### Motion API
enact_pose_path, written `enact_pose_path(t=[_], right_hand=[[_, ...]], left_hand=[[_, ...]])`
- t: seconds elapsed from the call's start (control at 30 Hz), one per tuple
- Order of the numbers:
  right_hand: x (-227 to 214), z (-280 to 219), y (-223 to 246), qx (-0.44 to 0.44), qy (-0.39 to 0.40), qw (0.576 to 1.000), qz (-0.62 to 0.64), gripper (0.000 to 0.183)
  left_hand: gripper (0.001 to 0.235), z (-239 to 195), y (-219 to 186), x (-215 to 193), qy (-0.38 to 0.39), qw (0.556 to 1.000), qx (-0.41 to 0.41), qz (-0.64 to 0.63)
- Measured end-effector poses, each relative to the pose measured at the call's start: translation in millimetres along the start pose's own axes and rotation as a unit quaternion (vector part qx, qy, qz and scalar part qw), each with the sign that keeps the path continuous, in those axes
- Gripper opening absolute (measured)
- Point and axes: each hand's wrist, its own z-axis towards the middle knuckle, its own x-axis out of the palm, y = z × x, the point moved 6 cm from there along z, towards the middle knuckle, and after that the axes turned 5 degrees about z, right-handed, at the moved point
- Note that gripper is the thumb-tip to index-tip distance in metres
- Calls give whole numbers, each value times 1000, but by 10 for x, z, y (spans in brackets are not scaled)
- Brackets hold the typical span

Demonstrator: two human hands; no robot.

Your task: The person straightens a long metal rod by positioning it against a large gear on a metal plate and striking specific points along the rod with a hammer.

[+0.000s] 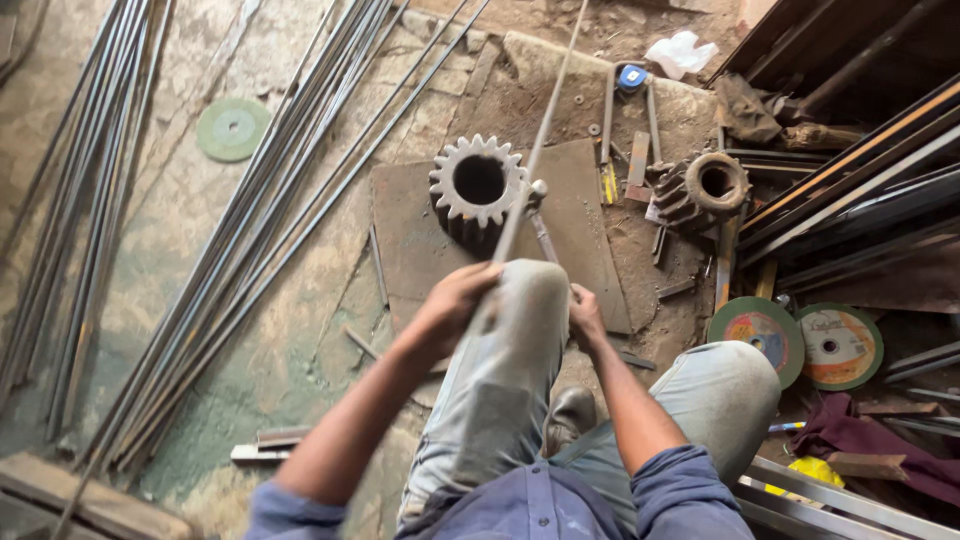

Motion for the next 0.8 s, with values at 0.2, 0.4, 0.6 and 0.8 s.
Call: enact_pose_path(t=[0.2,0.4,0.6,0.8], right_hand=[[31,-39,7,74,-2,994,77,37],[42,-96,325,23,10,995,99,44],[-20,-184,1058,-143,9,988,65,37],[146,58,1242,-215,5,974,65,37]], left_hand=[[31,-278,1147,-1720,-164,963,-75,202],[38,-329,2061,-2599,-263,880,93,383],[37,-727,2603,-2934,-354,804,54,474],[38,-870,2597,-2919,-338,823,114,441]])
